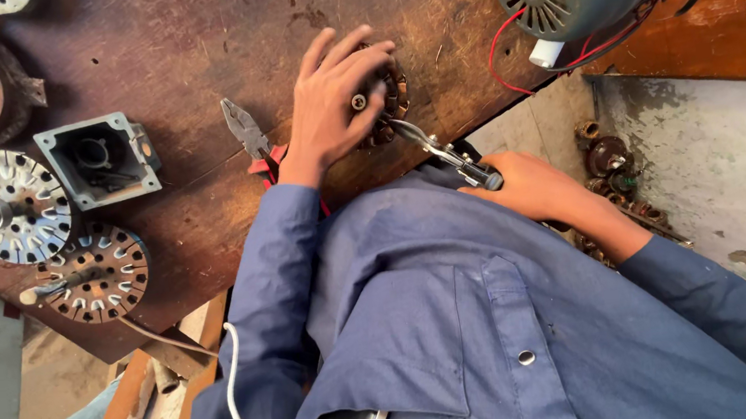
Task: The person uses pliers to cut and remove copper windings from a motor armature on a workbench. The person repeatedly rotates the armature and snips the wires, leaving copper debris on the table.
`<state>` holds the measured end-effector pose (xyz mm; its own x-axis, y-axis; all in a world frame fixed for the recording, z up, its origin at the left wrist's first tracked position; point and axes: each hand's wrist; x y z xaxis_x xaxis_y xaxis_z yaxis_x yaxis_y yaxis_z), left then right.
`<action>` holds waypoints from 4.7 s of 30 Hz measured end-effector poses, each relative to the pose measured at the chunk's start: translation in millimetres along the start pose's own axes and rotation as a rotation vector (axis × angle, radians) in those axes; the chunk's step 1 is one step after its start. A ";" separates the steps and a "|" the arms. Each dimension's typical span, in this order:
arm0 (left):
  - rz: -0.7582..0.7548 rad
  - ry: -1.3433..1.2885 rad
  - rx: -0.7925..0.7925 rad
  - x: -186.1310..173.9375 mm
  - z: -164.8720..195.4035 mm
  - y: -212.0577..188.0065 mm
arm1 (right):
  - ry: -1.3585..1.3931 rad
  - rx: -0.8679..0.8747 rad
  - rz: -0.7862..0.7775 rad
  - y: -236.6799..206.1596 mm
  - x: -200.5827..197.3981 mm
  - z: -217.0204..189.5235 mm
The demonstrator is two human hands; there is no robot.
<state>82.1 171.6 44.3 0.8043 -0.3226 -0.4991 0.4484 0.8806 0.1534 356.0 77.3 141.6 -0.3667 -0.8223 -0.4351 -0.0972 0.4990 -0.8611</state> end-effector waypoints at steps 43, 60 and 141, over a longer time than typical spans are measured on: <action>-0.071 0.003 0.016 0.8 3.3 -10.4 | -0.438 -0.029 -0.004 14.1 -45.2 -17.1; -0.111 -0.056 0.024 -4.6 -5.0 -7.0 | -0.390 0.005 -0.295 19.3 -62.5 -29.8; -0.128 0.018 0.062 -8.4 -1.9 -7.7 | -0.079 -0.104 -0.014 19.4 2.1 16.9</action>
<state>71.2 168.2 45.7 0.7320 -0.4246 -0.5329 0.5708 0.8091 0.1394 369.0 80.7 119.5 -0.2914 -0.8461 -0.4462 -0.1984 0.5098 -0.8371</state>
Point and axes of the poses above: each hand's wrist, its own y-axis towards the middle knuckle, its own x-axis out of the palm, z = x × y, and after that the axes turned 5 degrees about -x, right-handed
